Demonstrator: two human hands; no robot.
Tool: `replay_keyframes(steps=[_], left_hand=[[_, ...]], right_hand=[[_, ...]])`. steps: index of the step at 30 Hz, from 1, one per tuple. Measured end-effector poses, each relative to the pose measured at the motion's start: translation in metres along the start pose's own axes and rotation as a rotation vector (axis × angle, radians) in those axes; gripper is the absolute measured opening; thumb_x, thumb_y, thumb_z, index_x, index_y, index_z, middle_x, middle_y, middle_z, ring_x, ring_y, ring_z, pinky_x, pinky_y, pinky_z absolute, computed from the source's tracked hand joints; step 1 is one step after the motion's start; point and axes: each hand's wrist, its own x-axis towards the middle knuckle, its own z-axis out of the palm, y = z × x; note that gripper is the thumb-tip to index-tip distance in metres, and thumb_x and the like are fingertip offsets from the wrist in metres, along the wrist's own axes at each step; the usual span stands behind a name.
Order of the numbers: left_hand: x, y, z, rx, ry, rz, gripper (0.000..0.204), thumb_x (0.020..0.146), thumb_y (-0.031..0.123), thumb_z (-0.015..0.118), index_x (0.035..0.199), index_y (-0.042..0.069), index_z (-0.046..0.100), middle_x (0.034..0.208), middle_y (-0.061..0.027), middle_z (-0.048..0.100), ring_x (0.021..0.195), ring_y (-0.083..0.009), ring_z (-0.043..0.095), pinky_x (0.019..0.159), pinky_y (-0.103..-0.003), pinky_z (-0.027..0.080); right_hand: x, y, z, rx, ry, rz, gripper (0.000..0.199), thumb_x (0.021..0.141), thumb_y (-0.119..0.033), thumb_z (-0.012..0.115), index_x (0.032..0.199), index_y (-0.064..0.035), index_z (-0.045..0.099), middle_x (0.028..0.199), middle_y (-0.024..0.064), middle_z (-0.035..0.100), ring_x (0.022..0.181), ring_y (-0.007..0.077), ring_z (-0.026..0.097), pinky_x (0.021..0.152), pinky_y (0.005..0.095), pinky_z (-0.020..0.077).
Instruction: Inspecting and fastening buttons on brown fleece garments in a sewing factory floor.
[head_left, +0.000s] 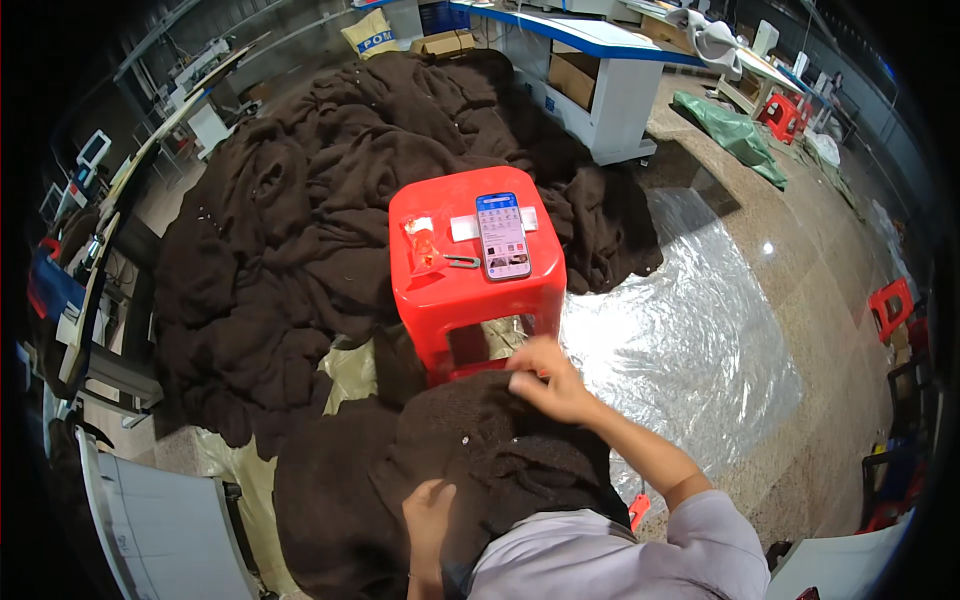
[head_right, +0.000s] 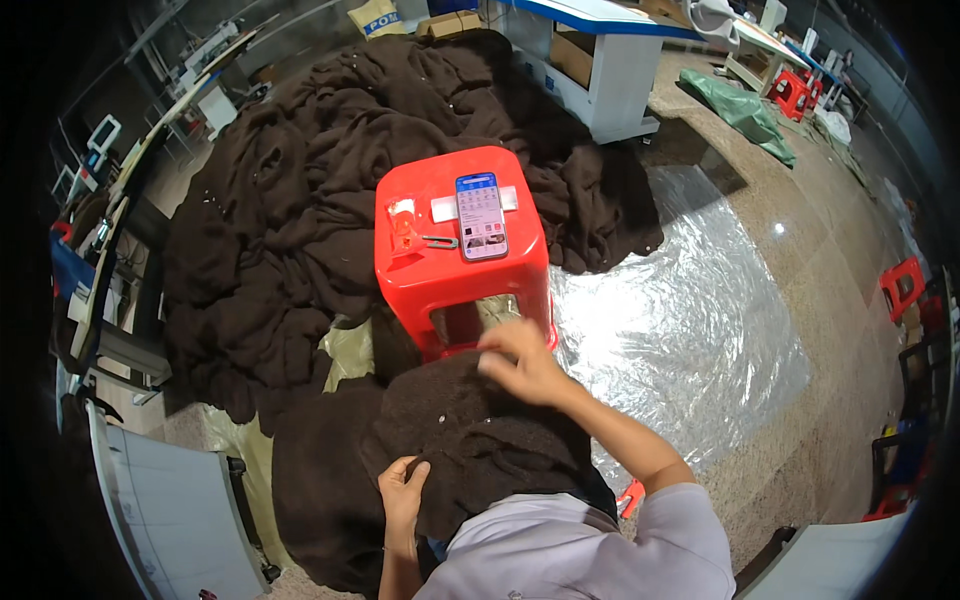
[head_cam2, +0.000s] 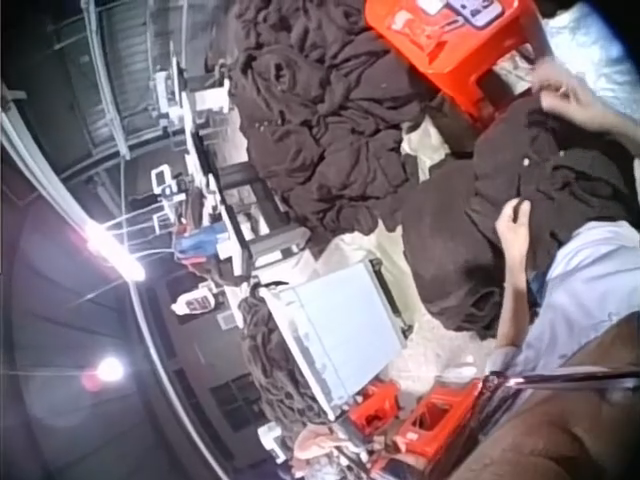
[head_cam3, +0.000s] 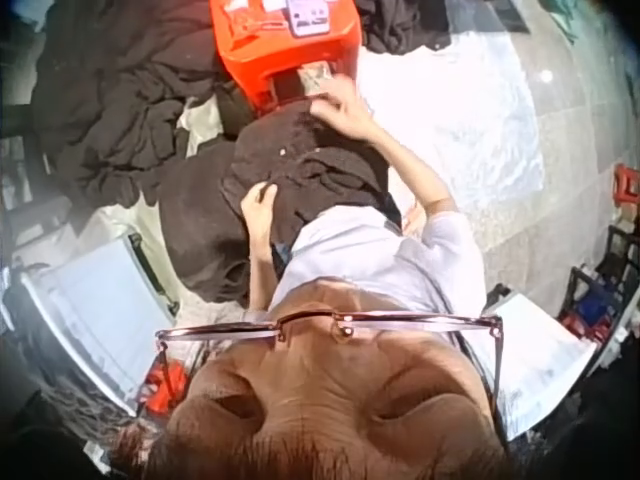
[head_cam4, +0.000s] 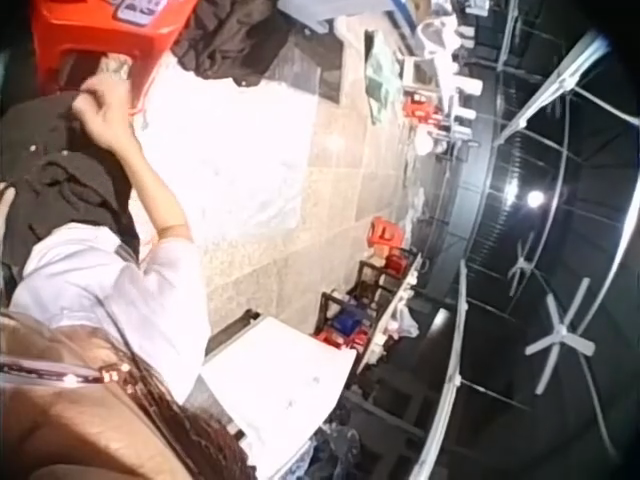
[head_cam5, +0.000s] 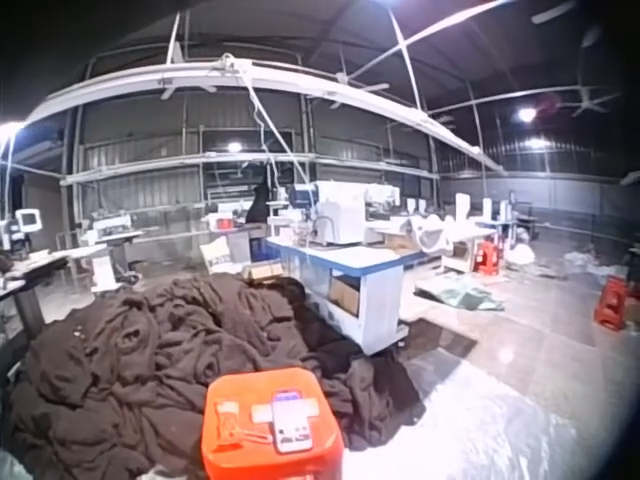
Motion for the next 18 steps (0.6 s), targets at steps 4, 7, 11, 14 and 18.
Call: replay_keyframes(steps=[4, 7, 11, 14, 18], left_hand=[[-0.001, -0.002, 0.012, -0.015, -0.043, 0.047, 0.016, 0.087, 0.006, 0.073, 0.099, -0.005, 0.071, 0.086, -0.0028, 0.072, 0.080, -0.0077, 0.062, 0.074, -0.024, 0.050], [-0.001, 0.000, 0.013, -0.063, -0.011, 0.061, 0.017, 0.087, 0.007, 0.073, 0.098, -0.005, 0.071, 0.086, -0.0032, 0.071, 0.080, -0.0076, 0.063, 0.074, -0.024, 0.050], [-0.003, -0.006, 0.007, -0.047, 0.009, 0.036, 0.017, 0.087, 0.007, 0.073, 0.098, -0.006, 0.071, 0.086, -0.0037, 0.072, 0.080, -0.0077, 0.063, 0.074, -0.024, 0.050], [-0.003, -0.005, 0.008, -0.055, 0.009, 0.035, 0.017, 0.087, 0.007, 0.073, 0.098, -0.006, 0.071, 0.085, -0.0036, 0.071, 0.079, -0.0076, 0.062, 0.073, -0.024, 0.050], [-0.004, 0.007, 0.011, -0.037, 0.061, 0.033, 0.015, 0.085, 0.004, 0.074, 0.097, -0.006, 0.070, 0.083, -0.0030, 0.069, 0.077, -0.0079, 0.061, 0.072, -0.023, 0.049]], right_hand=[[0.053, 0.037, -0.031, -0.597, 0.487, 0.012, 0.037, 0.085, -0.024, 0.073, 0.118, -0.0081, 0.064, 0.129, 0.0158, 0.053, 0.117, 0.0343, 0.050, 0.098, 0.0433, 0.0395], [0.068, 0.049, -0.037, -0.781, 0.450, -0.033, 0.044, 0.084, -0.032, 0.074, 0.122, -0.0117, 0.065, 0.140, 0.0159, 0.046, 0.127, 0.0348, 0.044, 0.103, 0.0461, 0.0354], [0.074, 0.050, -0.032, -0.823, 0.384, -0.096, 0.046, 0.083, -0.036, 0.074, 0.124, -0.0148, 0.065, 0.145, 0.0153, 0.044, 0.133, 0.0336, 0.040, 0.105, 0.0457, 0.0319], [0.076, 0.051, -0.031, -0.849, 0.351, -0.106, 0.048, 0.083, -0.036, 0.074, 0.125, -0.0153, 0.065, 0.145, 0.0152, 0.044, 0.133, 0.0337, 0.040, 0.106, 0.0457, 0.0314], [0.071, 0.038, -0.027, -0.807, 0.372, -0.083, 0.052, 0.082, -0.036, 0.076, 0.126, -0.0130, 0.063, 0.145, 0.0152, 0.043, 0.133, 0.0350, 0.040, 0.105, 0.0468, 0.0328]])
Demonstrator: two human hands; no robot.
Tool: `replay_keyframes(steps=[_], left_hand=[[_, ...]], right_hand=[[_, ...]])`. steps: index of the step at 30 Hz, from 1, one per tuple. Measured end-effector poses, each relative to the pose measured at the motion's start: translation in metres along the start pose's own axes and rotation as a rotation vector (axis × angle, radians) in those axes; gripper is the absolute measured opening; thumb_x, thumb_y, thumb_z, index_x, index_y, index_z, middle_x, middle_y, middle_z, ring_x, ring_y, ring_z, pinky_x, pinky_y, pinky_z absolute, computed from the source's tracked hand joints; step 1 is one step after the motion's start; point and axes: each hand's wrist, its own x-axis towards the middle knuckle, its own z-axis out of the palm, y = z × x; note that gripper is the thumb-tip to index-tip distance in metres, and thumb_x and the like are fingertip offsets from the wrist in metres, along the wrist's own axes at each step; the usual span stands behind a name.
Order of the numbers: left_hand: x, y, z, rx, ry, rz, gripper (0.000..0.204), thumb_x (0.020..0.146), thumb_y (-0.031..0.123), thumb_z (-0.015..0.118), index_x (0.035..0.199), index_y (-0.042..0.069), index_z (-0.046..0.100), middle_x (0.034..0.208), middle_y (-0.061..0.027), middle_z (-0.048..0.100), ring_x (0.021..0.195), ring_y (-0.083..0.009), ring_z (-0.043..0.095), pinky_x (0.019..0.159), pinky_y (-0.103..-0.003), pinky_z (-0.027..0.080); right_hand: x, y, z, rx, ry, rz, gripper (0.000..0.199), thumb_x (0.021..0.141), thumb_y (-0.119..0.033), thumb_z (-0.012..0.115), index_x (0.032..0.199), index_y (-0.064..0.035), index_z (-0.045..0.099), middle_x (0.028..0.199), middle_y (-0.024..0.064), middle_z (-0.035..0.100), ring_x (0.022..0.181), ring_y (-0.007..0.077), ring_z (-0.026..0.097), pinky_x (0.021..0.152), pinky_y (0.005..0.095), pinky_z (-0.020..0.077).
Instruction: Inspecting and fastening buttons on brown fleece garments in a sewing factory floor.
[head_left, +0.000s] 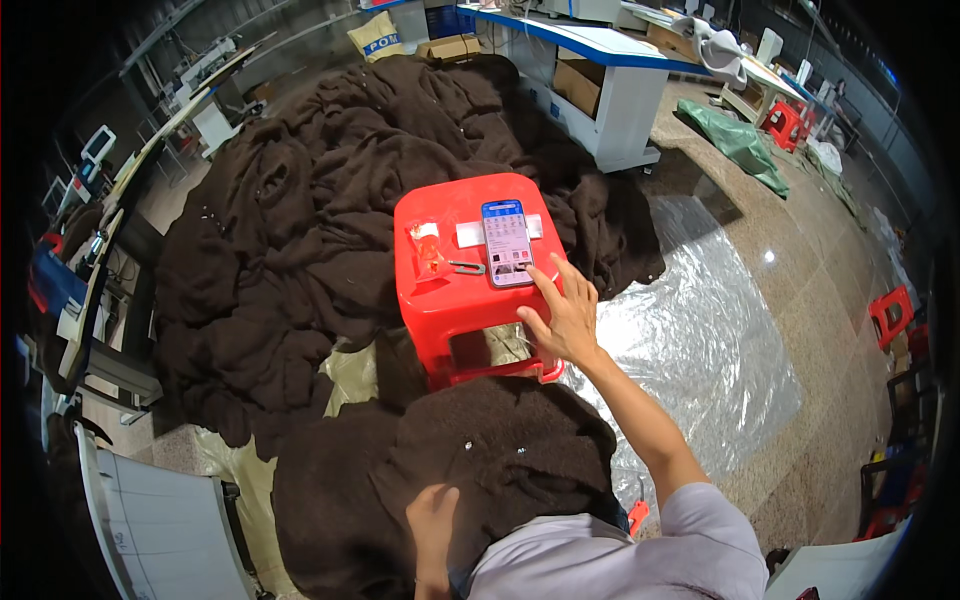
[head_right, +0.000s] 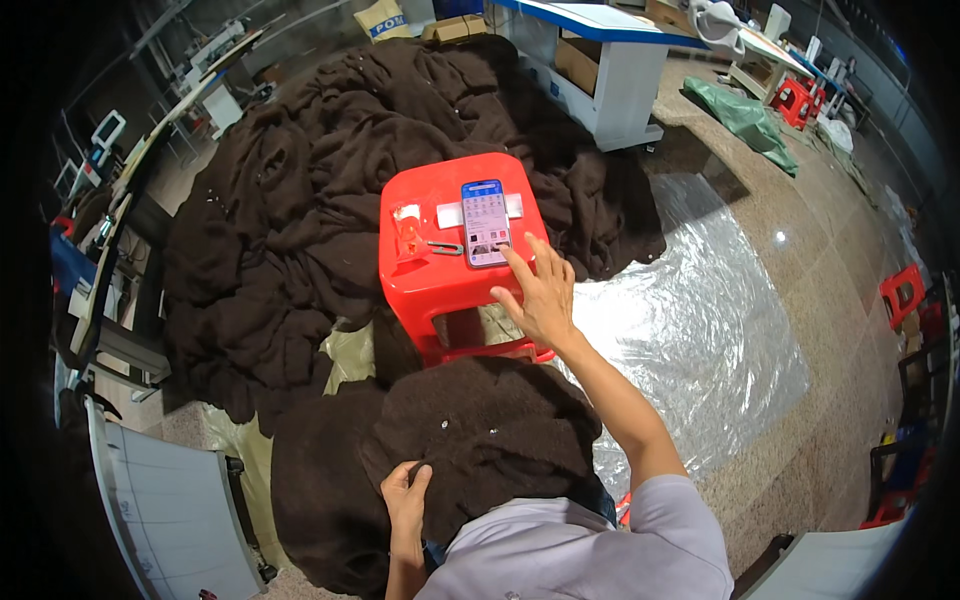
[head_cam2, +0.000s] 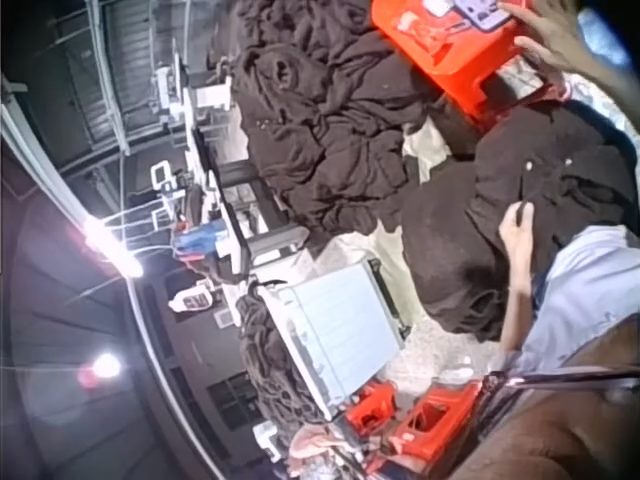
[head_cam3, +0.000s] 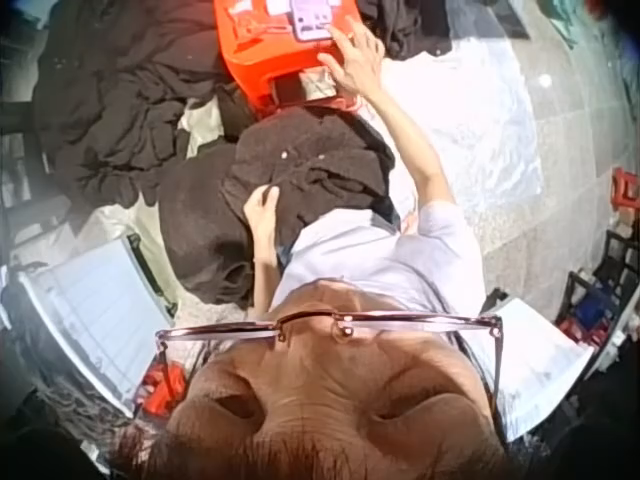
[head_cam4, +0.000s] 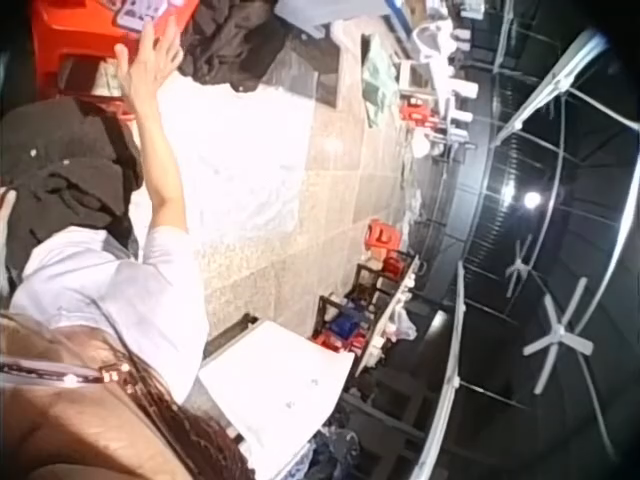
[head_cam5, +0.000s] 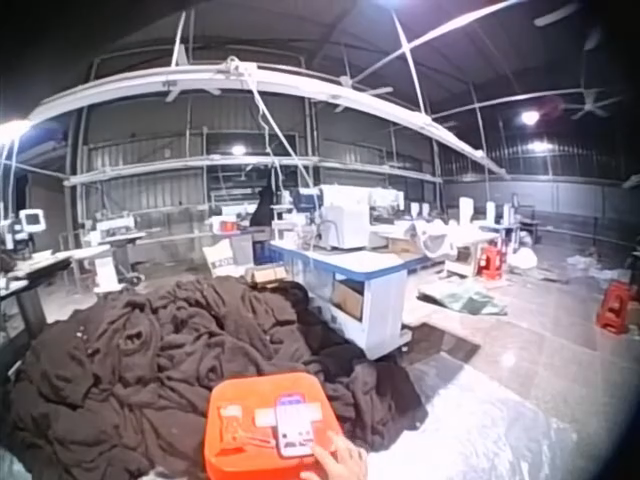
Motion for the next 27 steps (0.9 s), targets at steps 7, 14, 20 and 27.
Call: replay_keyframes(steps=[7, 14, 20, 27], left_hand=[[-0.001, 0.048, 0.003, 0.059, 0.025, 0.239, 0.010, 0.079, -0.005, 0.074, 0.088, -0.004, 0.070, 0.079, -0.0025, 0.063, 0.076, -0.0099, 0.061, 0.071, -0.023, 0.048], [0.002, 0.060, -0.026, 0.212, -0.080, 0.218, 0.010, 0.079, -0.004, 0.076, 0.084, -0.005, 0.067, 0.080, -0.0017, 0.065, 0.078, -0.0083, 0.059, 0.073, -0.023, 0.047], [0.008, 0.038, -0.061, 0.432, -0.131, 0.282, 0.015, 0.077, -0.001, 0.077, 0.087, -0.007, 0.067, 0.081, -0.0027, 0.067, 0.080, -0.0106, 0.061, 0.074, -0.028, 0.049], [-0.012, 0.063, -0.060, 0.030, -0.160, 0.023, 0.011, 0.080, -0.005, 0.074, 0.090, -0.007, 0.072, 0.082, -0.0049, 0.072, 0.072, -0.0097, 0.064, 0.069, -0.023, 0.052]], right_hand=[[-0.070, -0.088, -0.056, 0.822, -0.671, -0.379, 0.058, 0.077, -0.035, 0.080, 0.124, -0.0081, 0.059, 0.122, 0.0121, 0.057, 0.114, 0.0309, 0.054, 0.095, 0.0412, 0.0421], [-0.123, -0.099, -0.068, 0.673, -0.671, -0.276, 0.043, 0.072, -0.007, 0.073, 0.113, -0.0095, 0.061, 0.099, 0.0081, 0.055, 0.097, 0.0294, 0.056, 0.083, 0.0395, 0.0478], [-0.109, -0.069, -0.077, 0.721, -0.706, -0.150, 0.037, 0.073, 0.001, 0.072, 0.109, -0.0057, 0.065, 0.094, 0.0119, 0.060, 0.090, 0.0342, 0.063, 0.076, 0.0424, 0.0522], [-0.090, -0.053, -0.089, 0.729, -0.779, -0.028, 0.041, 0.072, 0.010, 0.064, 0.111, -0.0040, 0.066, 0.096, 0.0146, 0.062, 0.091, 0.0356, 0.064, 0.078, 0.0409, 0.0523]])
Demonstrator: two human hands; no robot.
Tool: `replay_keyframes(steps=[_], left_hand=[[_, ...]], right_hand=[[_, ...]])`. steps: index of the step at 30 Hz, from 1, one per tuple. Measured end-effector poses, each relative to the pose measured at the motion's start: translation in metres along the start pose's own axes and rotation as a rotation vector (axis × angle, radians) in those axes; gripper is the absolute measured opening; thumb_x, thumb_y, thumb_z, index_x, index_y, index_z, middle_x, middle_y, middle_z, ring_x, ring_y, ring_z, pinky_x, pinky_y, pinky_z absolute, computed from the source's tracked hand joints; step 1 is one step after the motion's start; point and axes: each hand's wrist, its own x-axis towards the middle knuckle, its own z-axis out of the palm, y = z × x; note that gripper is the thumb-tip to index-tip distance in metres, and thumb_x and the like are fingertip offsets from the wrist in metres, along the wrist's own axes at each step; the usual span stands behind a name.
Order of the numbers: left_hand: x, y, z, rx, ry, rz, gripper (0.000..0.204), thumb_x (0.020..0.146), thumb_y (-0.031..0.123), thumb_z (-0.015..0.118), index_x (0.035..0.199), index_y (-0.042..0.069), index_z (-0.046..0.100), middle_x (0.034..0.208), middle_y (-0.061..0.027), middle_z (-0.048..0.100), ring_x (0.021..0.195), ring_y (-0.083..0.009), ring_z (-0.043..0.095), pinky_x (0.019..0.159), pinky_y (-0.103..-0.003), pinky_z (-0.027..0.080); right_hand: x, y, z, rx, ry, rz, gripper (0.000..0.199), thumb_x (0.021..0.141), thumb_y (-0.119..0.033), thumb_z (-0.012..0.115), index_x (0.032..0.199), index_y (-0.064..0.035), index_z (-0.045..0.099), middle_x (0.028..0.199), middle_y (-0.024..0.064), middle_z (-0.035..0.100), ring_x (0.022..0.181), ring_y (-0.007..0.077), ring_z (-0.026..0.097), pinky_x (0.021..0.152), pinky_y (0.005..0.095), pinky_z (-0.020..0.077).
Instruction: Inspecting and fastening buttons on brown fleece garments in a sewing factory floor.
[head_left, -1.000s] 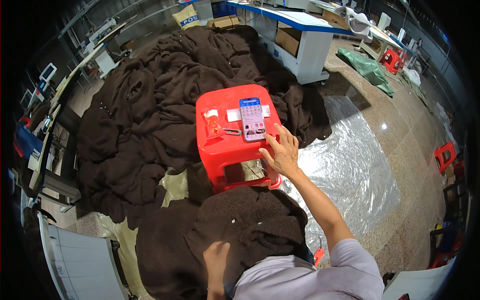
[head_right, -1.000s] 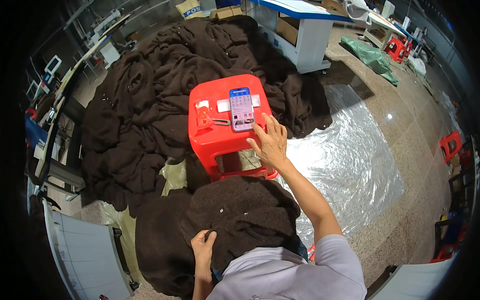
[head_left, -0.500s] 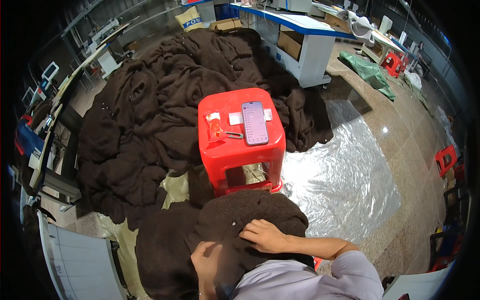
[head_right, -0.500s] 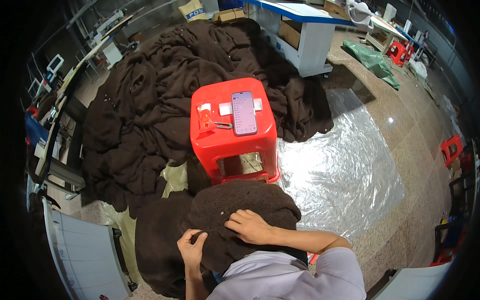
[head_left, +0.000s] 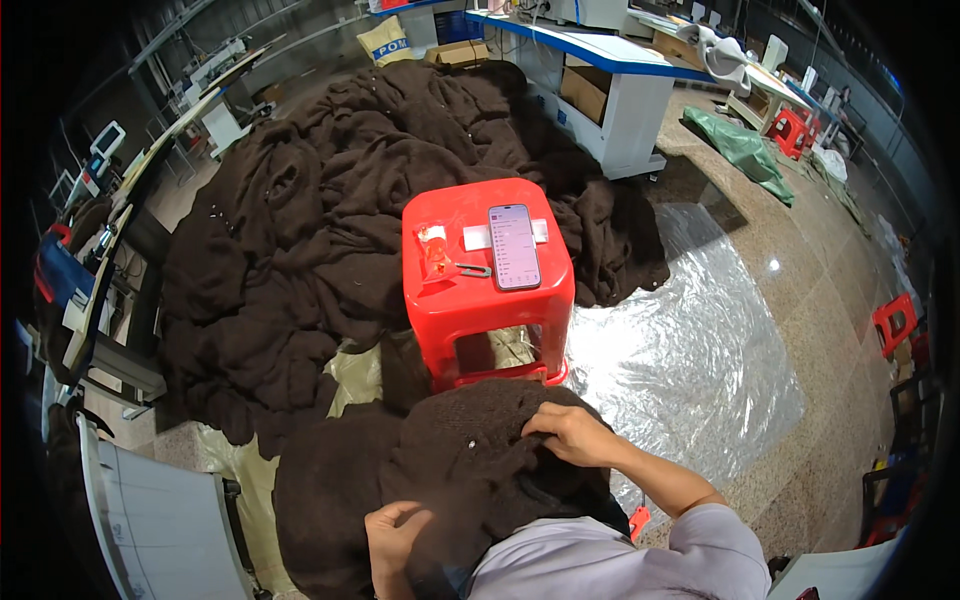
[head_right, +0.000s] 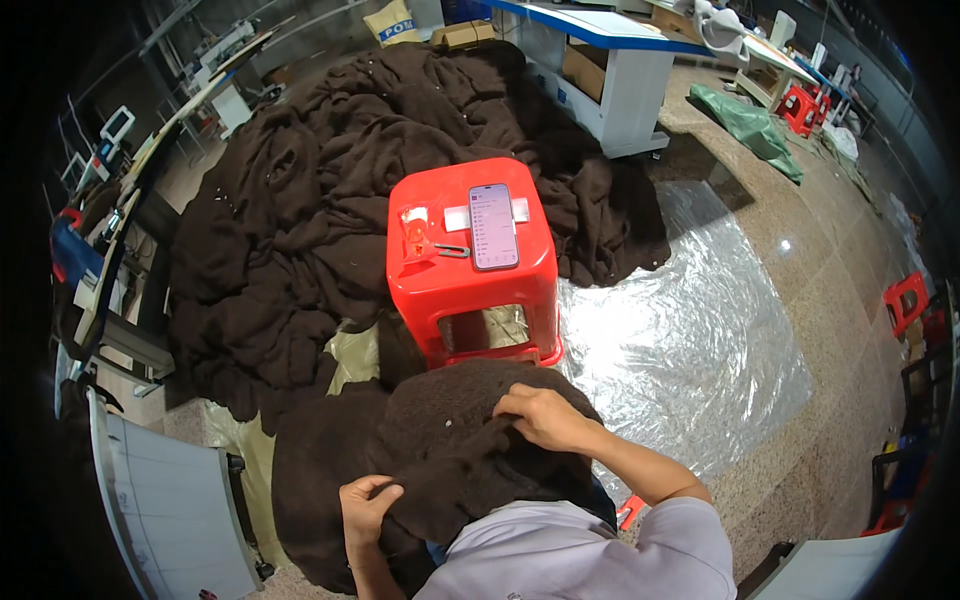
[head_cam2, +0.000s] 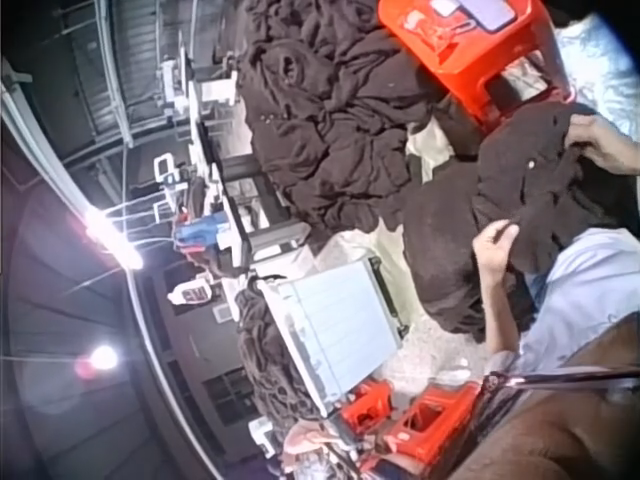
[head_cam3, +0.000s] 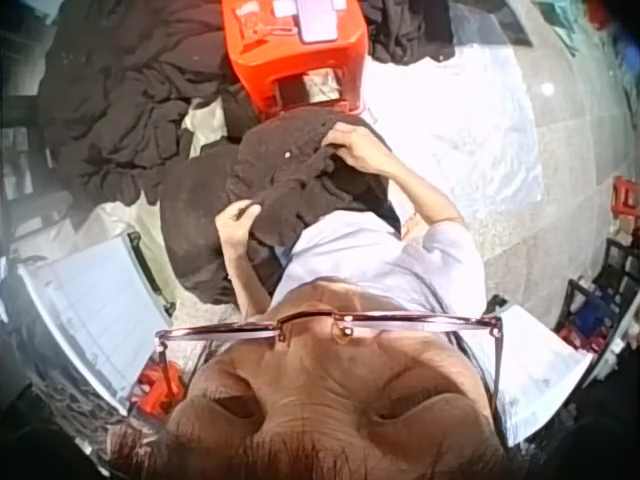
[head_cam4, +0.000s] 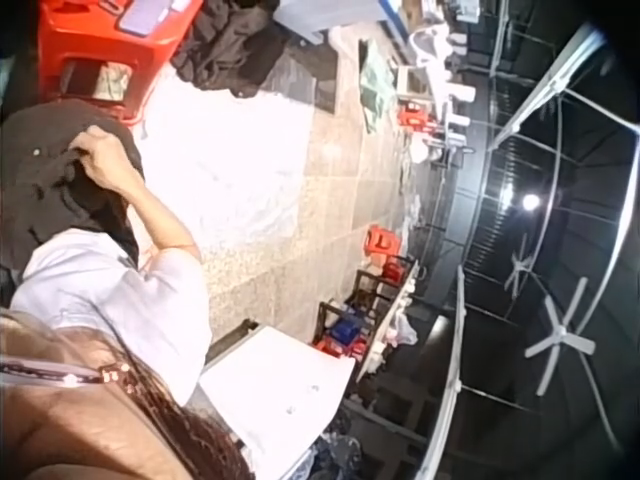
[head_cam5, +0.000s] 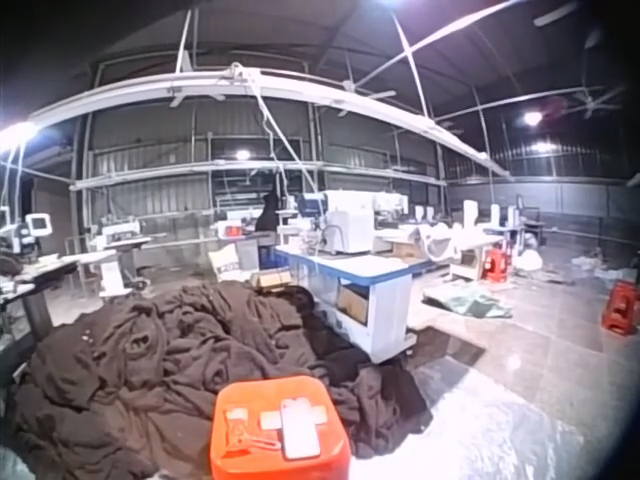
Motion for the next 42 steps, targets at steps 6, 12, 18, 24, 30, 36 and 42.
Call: replay_keyframes(steps=[6, 12, 18, 24, 30, 36, 42], left_hand=[[0.002, 0.010, 0.012, -0.012, 0.085, 0.032, 0.009, 0.080, -0.005, 0.074, 0.089, -0.007, 0.071, 0.082, -0.0040, 0.071, 0.074, -0.0092, 0.063, 0.071, -0.022, 0.050], [0.017, -0.015, 0.056, -0.364, -0.078, -0.129, 0.008, 0.086, -0.001, 0.070, 0.094, -0.001, 0.068, 0.085, 0.0005, 0.064, 0.078, -0.0068, 0.059, 0.072, -0.022, 0.046], [0.061, -0.088, 0.080, -0.466, -0.221, -0.208, 0.013, 0.090, 0.006, 0.070, 0.100, -0.001, 0.068, 0.093, -0.0009, 0.068, 0.083, -0.0075, 0.060, 0.078, -0.023, 0.046], [0.057, -0.095, 0.076, -0.540, -0.246, -0.208, 0.013, 0.089, 0.003, 0.069, 0.102, -0.001, 0.068, 0.097, -0.0028, 0.069, 0.089, -0.0096, 0.063, 0.084, -0.024, 0.047], [0.062, -0.094, 0.078, -0.545, -0.242, -0.214, 0.012, 0.089, 0.003, 0.070, 0.100, 0.000, 0.068, 0.095, -0.0029, 0.070, 0.087, -0.0101, 0.063, 0.084, -0.024, 0.048], [0.065, -0.089, 0.078, -0.534, -0.244, -0.238, 0.012, 0.088, 0.003, 0.069, 0.099, 0.000, 0.068, 0.094, -0.0025, 0.069, 0.088, -0.0099, 0.063, 0.084, -0.025, 0.048], [0.064, -0.089, 0.079, -0.529, -0.242, -0.218, 0.012, 0.088, 0.003, 0.069, 0.099, 0.000, 0.068, 0.094, -0.0030, 0.070, 0.088, -0.0102, 0.063, 0.084, -0.025, 0.048]], right_hand=[[0.012, -0.006, -0.026, 0.258, 0.005, 0.093, 0.034, 0.079, 0.006, 0.066, 0.111, -0.0036, 0.067, 0.103, 0.0114, 0.065, 0.099, 0.0299, 0.064, 0.087, 0.0374, 0.0516], [0.098, 0.062, -0.063, -0.369, 0.674, 0.004, 0.021, 0.091, -0.018, 0.064, 0.108, -0.0060, 0.069, 0.116, 0.0159, 0.060, 0.110, 0.0342, 0.054, 0.095, 0.0440, 0.0414], [0.185, 0.111, -0.091, -0.456, 0.921, -0.273, 0.033, 0.099, -0.027, 0.054, 0.123, -0.0044, 0.062, 0.138, 0.0186, 0.047, 0.122, 0.0359, 0.049, 0.102, 0.0422, 0.0407], [0.217, 0.131, -0.092, -0.021, 0.895, -0.208, 0.043, 0.105, -0.037, 0.043, 0.114, -0.0019, 0.067, 0.140, 0.0219, 0.045, 0.132, 0.0376, 0.044, 0.108, 0.0425, 0.0372], [0.214, 0.138, -0.090, -0.186, 1.042, -0.173, 0.057, 0.108, -0.042, 0.030, 0.108, -0.0033, 0.072, 0.144, 0.0171, 0.045, 0.141, 0.0362, 0.037, 0.114, 0.0410, 0.0319], [0.211, 0.129, -0.089, -0.217, 0.927, -0.188, 0.062, 0.109, -0.038, 0.031, 0.086, -0.0051, 0.079, 0.142, 0.0138, 0.053, 0.143, 0.0378, 0.032, 0.117, 0.0434, 0.0261], [0.213, 0.132, -0.090, -0.262, 0.908, -0.175, 0.058, 0.108, -0.034, 0.033, 0.087, -0.0072, 0.080, 0.145, 0.0134, 0.051, 0.143, 0.0380, 0.032, 0.118, 0.0442, 0.0247]])
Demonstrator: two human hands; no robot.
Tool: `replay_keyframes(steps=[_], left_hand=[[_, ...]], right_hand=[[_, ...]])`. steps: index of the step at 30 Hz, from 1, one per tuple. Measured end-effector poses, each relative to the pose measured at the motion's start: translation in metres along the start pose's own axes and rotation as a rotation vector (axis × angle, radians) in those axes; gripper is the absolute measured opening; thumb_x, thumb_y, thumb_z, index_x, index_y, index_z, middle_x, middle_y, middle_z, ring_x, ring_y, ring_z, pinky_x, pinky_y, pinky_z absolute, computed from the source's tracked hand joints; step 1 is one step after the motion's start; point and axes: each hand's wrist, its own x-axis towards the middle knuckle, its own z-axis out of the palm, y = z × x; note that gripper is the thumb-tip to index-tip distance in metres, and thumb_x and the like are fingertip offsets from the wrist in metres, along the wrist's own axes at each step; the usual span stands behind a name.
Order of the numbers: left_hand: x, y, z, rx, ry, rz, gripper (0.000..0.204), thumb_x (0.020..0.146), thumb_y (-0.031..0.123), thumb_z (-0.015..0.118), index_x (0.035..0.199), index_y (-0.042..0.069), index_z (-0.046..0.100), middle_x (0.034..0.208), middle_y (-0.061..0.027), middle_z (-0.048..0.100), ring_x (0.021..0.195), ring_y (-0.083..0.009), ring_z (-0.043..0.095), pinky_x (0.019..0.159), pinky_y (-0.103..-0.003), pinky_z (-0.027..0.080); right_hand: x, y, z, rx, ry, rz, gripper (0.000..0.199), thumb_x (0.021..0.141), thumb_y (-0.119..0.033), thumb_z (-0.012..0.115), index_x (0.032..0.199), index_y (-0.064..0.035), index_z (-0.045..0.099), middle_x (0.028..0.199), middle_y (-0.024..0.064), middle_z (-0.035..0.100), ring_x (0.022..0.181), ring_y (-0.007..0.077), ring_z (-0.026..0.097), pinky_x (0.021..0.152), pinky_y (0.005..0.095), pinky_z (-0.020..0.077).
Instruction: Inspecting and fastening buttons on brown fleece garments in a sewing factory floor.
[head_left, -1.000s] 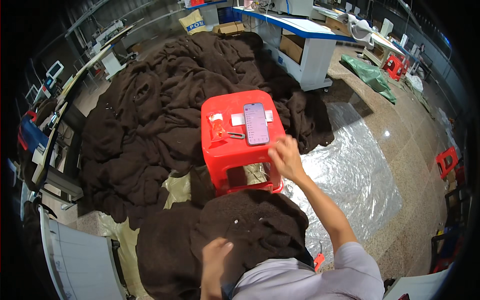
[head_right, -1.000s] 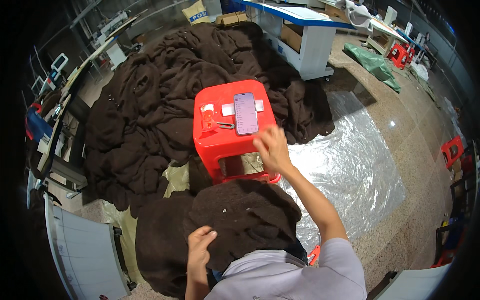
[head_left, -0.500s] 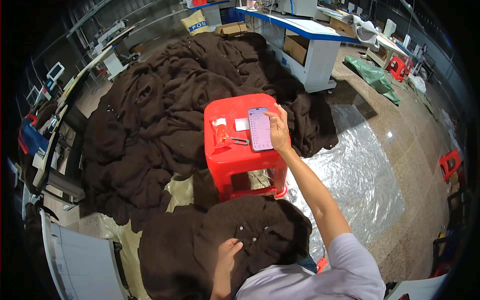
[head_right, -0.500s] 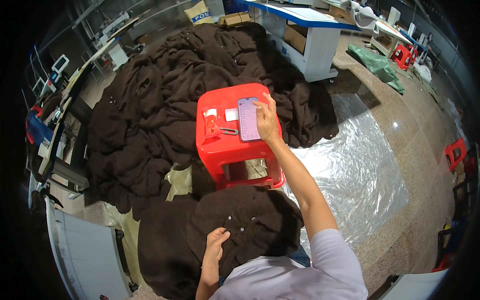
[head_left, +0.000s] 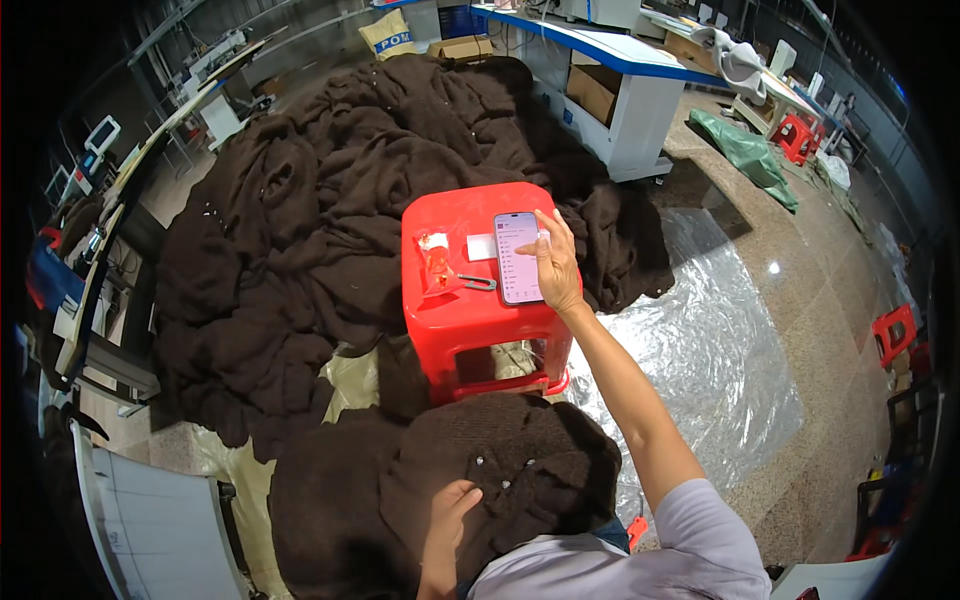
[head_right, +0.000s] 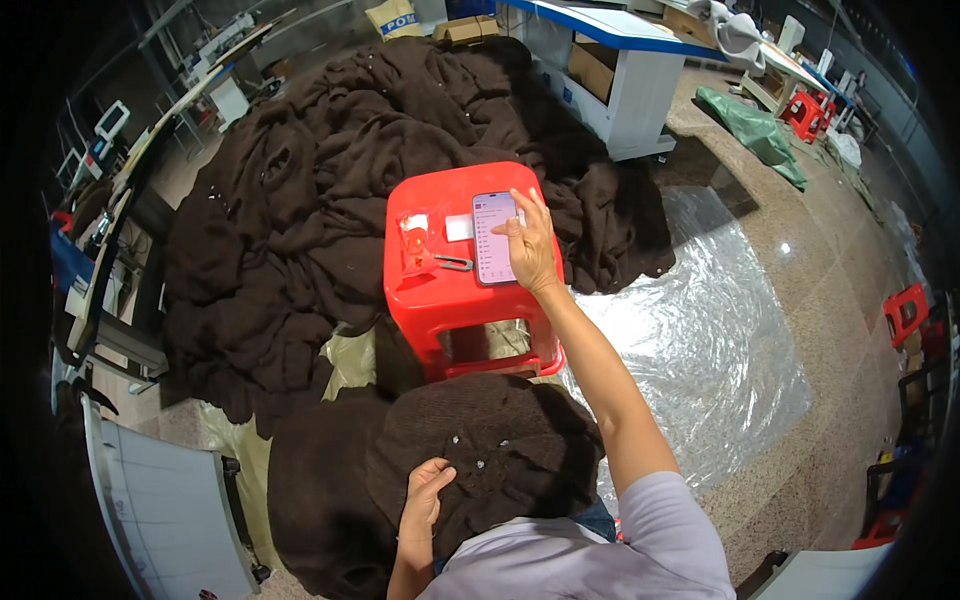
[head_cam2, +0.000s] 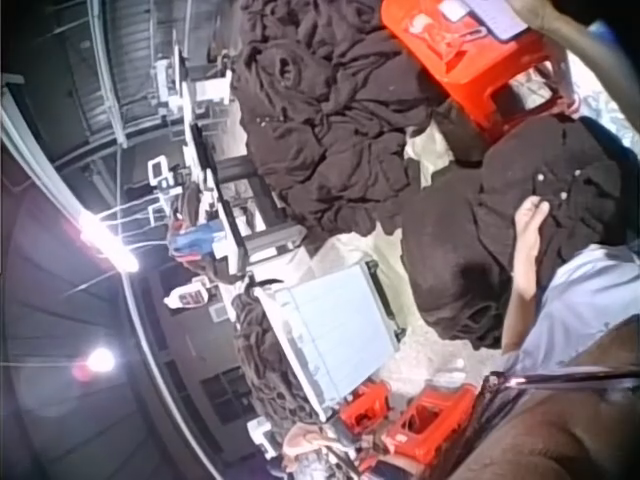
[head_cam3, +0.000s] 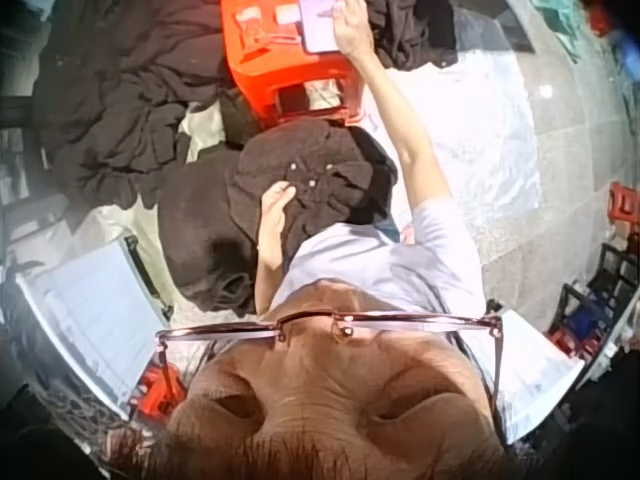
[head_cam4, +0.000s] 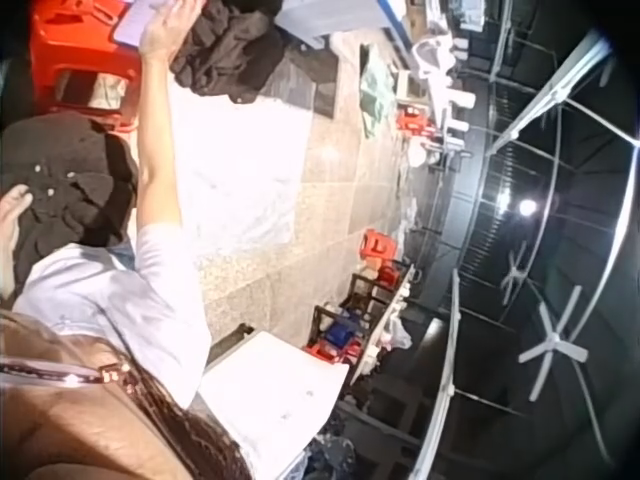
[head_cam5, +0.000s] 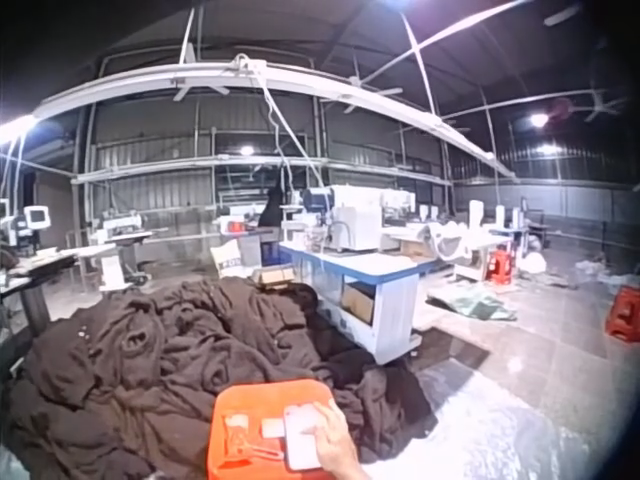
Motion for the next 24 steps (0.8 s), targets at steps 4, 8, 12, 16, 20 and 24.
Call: replay_keyframes(steps=[4, 8, 12, 16, 20, 24], left_hand=[[-0.0017, 0.0021, 0.0014, -0.007, -0.009, 0.000, 0.012, 0.089, 0.003, 0.068, 0.100, -0.001, 0.068, 0.095, -0.0034, 0.070, 0.087, -0.0104, 0.063, 0.084, -0.025, 0.048], [-0.0014, 0.0014, 0.0015, -0.010, -0.007, -0.001, 0.012, 0.089, 0.002, 0.067, 0.100, -0.001, 0.068, 0.095, -0.0036, 0.070, 0.088, -0.0105, 0.063, 0.084, -0.025, 0.048], [-0.0016, 0.0035, 0.0027, -0.010, -0.005, 0.003, 0.013, 0.089, 0.002, 0.067, 0.101, -0.001, 0.068, 0.096, -0.0038, 0.070, 0.088, -0.0105, 0.063, 0.084, -0.025, 0.048], [-0.0006, 0.0020, 0.0015, -0.011, -0.008, 0.000, 0.013, 0.089, 0.001, 0.067, 0.102, -0.001, 0.068, 0.096, -0.0037, 0.070, 0.089, -0.0103, 0.063, 0.084, -0.024, 0.048], [-0.0003, -0.0006, -0.0009, -0.016, -0.008, 0.003, 0.013, 0.089, 0.002, 0.067, 0.101, -0.001, 0.068, 0.095, -0.0029, 0.069, 0.089, -0.0099, 0.062, 0.084, -0.024, 0.047], [-0.0021, 0.0025, 0.0019, -0.019, -0.012, 0.006, 0.012, 0.089, 0.002, 0.068, 0.100, 0.000, 0.067, 0.095, -0.0025, 0.069, 0.088, -0.0097, 0.062, 0.084, -0.024, 0.046]], right_hand=[[-0.0013, -0.0003, 0.0015, 0.018, 0.002, -0.013, 0.052, 0.107, -0.034, 0.037, 0.091, -0.0083, 0.080, 0.146, 0.0136, 0.050, 0.142, 0.0374, 0.033, 0.118, 0.0454, 0.0231], [-0.0009, -0.0001, 0.0013, -0.012, -0.018, -0.012, 0.054, 0.108, -0.033, 0.034, 0.093, -0.0089, 0.080, 0.147, 0.0137, 0.049, 0.143, 0.0380, 0.033, 0.118, 0.0447, 0.0238], [0.0004, 0.0004, 0.0021, -0.023, -0.023, -0.024, 0.052, 0.107, -0.032, 0.035, 0.093, -0.0090, 0.080, 0.147, 0.0140, 0.049, 0.142, 0.0377, 0.034, 0.118, 0.0450, 0.0238], [0.0004, 0.0040, 0.0037, 0.000, -0.019, -0.023, 0.049, 0.106, -0.033, 0.039, 0.092, -0.0095, 0.080, 0.146, 0.0143, 0.049, 0.141, 0.0368, 0.036, 0.118, 0.0461, 0.0235], [-0.0009, 0.0045, 0.0048, -0.030, -0.025, -0.016, 0.047, 0.105, -0.035, 0.042, 0.093, -0.0099, 0.080, 0.146, 0.0148, 0.049, 0.140, 0.0361, 0.037, 0.117, 0.0467, 0.0226], [-0.0016, 0.0029, 0.0031, 0.034, 0.017, -0.003, 0.047, 0.106, -0.035, 0.041, 0.095, -0.0088, 0.079, 0.146, 0.0154, 0.048, 0.139, 0.0356, 0.038, 0.117, 0.0458, 0.0239]])
